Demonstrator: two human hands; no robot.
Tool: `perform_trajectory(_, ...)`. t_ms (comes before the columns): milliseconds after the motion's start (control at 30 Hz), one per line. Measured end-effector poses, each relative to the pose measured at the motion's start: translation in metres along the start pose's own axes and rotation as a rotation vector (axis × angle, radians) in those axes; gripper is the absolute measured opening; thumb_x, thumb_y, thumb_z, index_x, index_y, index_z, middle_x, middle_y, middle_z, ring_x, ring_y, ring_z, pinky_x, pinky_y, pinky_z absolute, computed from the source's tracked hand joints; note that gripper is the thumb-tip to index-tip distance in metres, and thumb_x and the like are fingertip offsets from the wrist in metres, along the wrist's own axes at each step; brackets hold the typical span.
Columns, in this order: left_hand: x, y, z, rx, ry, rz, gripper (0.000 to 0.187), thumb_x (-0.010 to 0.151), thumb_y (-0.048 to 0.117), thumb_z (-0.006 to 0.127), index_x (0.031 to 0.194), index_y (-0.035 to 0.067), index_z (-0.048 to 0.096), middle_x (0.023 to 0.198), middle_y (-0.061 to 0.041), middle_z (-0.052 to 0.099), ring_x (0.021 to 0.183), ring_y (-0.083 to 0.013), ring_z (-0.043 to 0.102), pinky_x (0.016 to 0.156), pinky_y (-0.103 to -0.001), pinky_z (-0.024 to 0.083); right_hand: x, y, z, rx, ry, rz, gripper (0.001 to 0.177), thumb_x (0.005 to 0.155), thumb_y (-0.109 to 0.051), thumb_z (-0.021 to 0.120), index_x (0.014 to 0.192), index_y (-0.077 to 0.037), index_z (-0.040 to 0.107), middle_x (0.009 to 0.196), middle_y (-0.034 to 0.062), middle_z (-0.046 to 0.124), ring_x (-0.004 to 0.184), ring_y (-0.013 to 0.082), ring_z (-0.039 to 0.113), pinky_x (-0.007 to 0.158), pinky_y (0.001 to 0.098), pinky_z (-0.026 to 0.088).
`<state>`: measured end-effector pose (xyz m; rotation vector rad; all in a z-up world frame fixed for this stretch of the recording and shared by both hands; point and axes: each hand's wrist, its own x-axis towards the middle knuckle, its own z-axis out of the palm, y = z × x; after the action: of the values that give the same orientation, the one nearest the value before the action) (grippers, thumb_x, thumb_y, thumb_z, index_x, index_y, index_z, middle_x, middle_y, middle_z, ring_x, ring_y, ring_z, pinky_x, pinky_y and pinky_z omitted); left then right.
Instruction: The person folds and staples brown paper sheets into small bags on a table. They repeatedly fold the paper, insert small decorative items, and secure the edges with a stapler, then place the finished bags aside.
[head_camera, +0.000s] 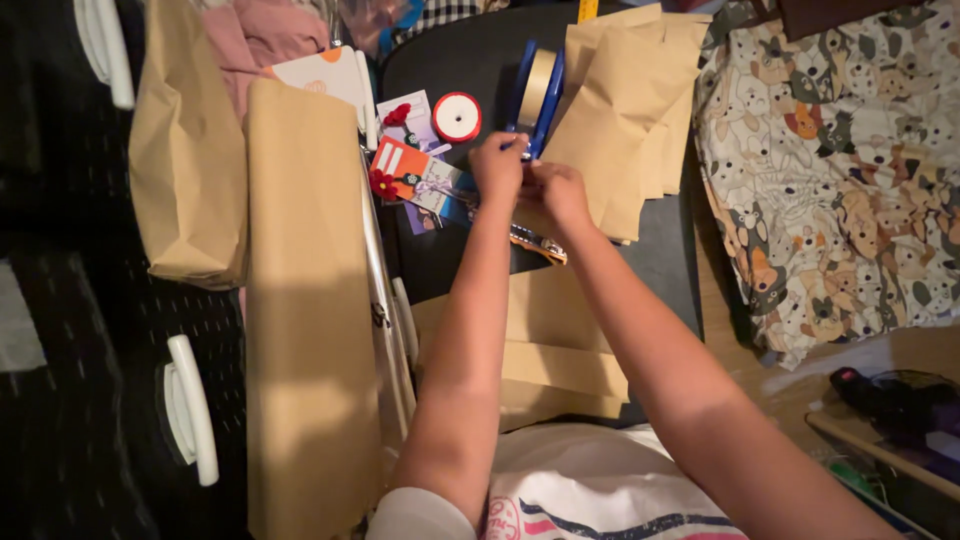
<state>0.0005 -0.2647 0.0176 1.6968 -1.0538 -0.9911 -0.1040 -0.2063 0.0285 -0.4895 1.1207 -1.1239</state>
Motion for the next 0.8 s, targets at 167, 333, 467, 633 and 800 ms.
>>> perform_trajectory(167, -0.005, -0.010, -0.029, -0.443, -0.298, -0.396, 0.018, 0.088, 0.022, 0.077, 0.090, 0.005, 0.073, 0.085, -0.003, 0.064, 0.082, -0.0156, 0.057, 0.047, -0.026, 0.043, -0.003, 0.010, 0.003, -0.009, 0.062, -0.018, 0.036, 0.102, -0.027, 0.054, 0.109, 0.005, 0.071, 0.103, 0.0159, 0.077, 0.083, 0.0245, 0.072, 0.078, 0.0362, 0.058)
perform_trajectory(333, -0.020, -0.054, -0.030, -0.203, -0.159, 0.238, 0.016, 0.084, 0.013, 0.086, 0.091, 0.000, 0.082, 0.109, -0.017, 0.069, 0.102, -0.0292, 0.062, 0.082, -0.037, 0.049, -0.006, 0.016, 0.014, 0.203, 0.118, 0.138, 0.052, 0.102, -0.052, 0.046, 0.108, -0.005, 0.068, 0.094, 0.0081, 0.073, 0.088, 0.0208, 0.069, 0.079, 0.0350, 0.058)
perform_trajectory(467, -0.028, -0.084, -0.020, -0.013, -0.045, 0.339, 0.012, 0.080, 0.010, 0.081, 0.087, 0.001, 0.076, 0.123, -0.020, 0.065, 0.108, -0.0329, 0.067, 0.088, -0.039, 0.056, 0.000, 0.016, 0.010, 0.114, 0.042, 0.148, 0.044, 0.104, -0.048, 0.057, 0.103, -0.005, 0.064, 0.087, 0.0055, 0.065, 0.077, 0.0201, 0.063, 0.069, 0.0343, 0.053)
perform_trajectory(633, -0.032, -0.081, -0.035, 0.194, 0.010, 0.466, 0.010, 0.082, 0.002, 0.075, 0.079, 0.000, 0.065, 0.111, -0.016, 0.069, 0.103, -0.0330, 0.069, 0.092, -0.039, 0.057, -0.006, -0.001, 0.019, 0.118, -0.073, 0.161, 0.026, 0.096, -0.027, 0.068, 0.098, 0.000, 0.067, 0.093, 0.0126, 0.071, 0.079, 0.0241, 0.070, 0.070, 0.0380, 0.058)
perform_trajectory(800, -0.064, -0.042, -0.069, 0.071, -0.062, 0.497, 0.009, 0.084, 0.005, 0.076, 0.087, 0.000, 0.069, 0.103, -0.014, 0.068, 0.091, -0.0297, 0.068, 0.079, -0.037, 0.057, -0.038, -0.020, 0.039, 0.003, -0.016, 0.191, 0.020, 0.092, -0.016, 0.068, 0.100, 0.003, 0.069, 0.095, 0.0178, 0.072, 0.083, 0.0318, 0.073, 0.074, 0.0444, 0.063)
